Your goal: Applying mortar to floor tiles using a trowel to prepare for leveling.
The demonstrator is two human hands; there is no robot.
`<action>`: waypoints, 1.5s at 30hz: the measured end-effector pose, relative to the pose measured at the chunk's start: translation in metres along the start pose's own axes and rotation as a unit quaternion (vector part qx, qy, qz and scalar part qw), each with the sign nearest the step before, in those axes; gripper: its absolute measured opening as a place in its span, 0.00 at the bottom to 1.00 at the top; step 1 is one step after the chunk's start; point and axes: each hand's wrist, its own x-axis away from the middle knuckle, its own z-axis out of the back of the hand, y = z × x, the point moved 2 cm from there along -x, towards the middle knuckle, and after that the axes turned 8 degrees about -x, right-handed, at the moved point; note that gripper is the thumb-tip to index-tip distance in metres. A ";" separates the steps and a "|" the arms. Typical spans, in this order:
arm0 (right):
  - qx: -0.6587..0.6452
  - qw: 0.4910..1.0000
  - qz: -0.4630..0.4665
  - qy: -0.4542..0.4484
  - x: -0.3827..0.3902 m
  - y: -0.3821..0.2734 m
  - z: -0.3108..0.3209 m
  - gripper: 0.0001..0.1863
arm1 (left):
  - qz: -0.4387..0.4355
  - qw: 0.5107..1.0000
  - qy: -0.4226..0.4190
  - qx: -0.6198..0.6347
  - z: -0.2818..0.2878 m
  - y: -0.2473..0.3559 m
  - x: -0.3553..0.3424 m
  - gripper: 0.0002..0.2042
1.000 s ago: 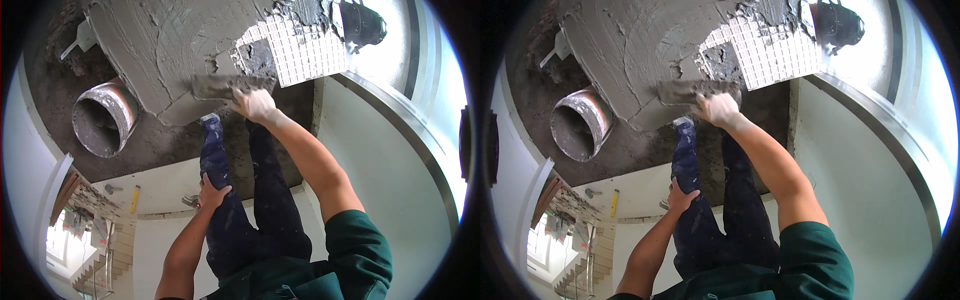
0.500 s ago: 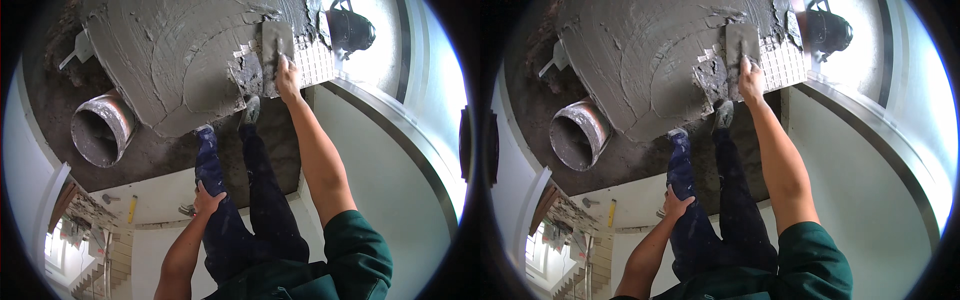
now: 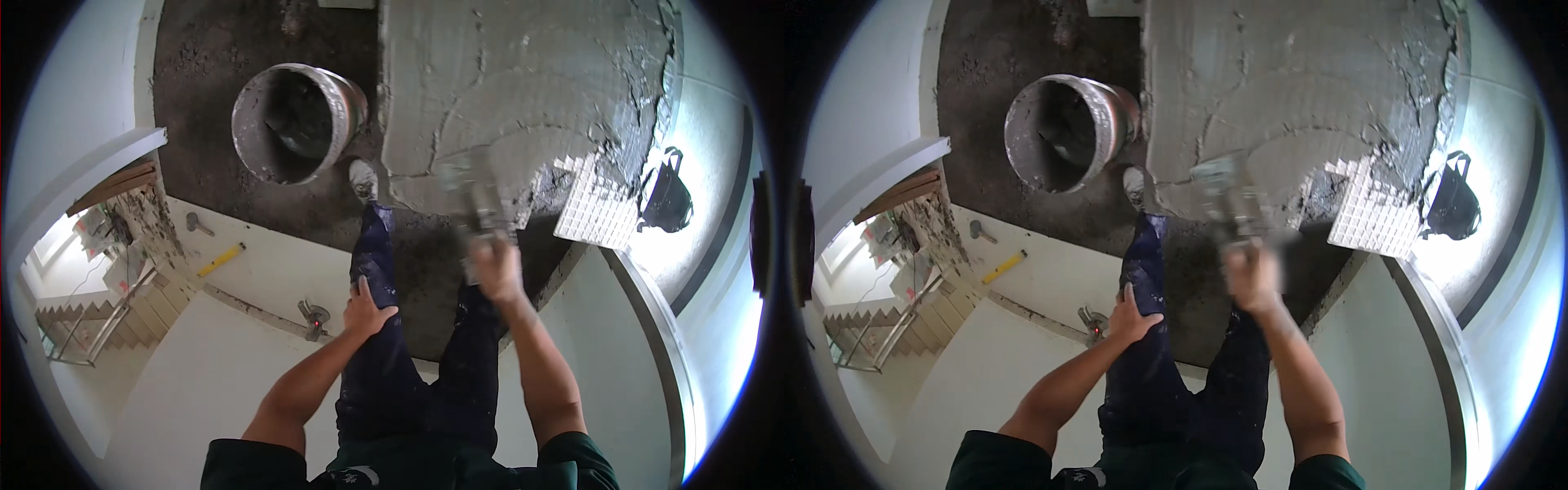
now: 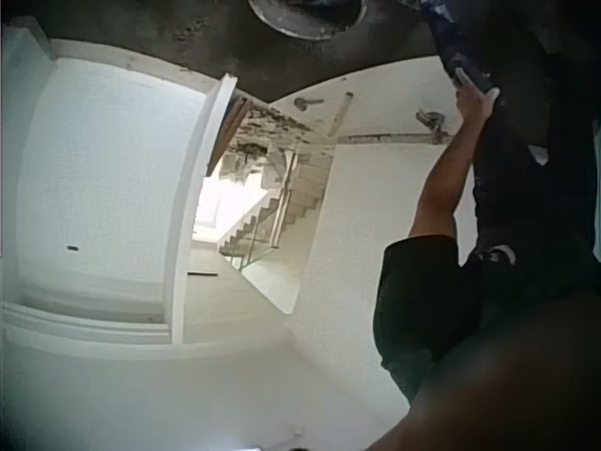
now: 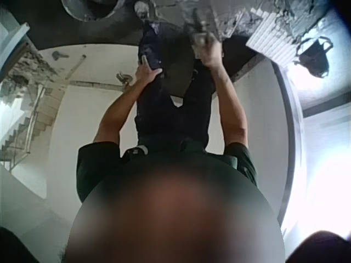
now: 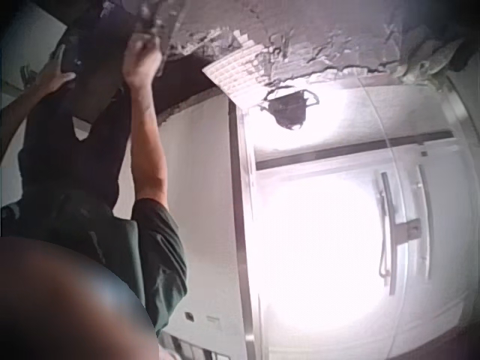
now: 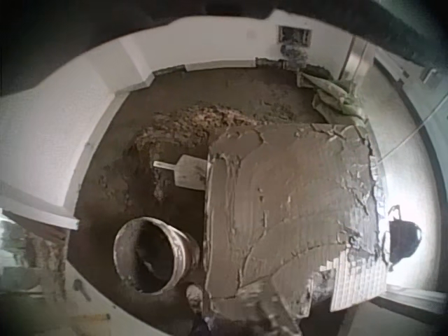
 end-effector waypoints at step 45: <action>0.205 0.868 0.135 0.431 0.007 0.000 0.029 0.14 | -0.054 0.994 0.038 -0.088 0.073 -0.071 -0.059 0.54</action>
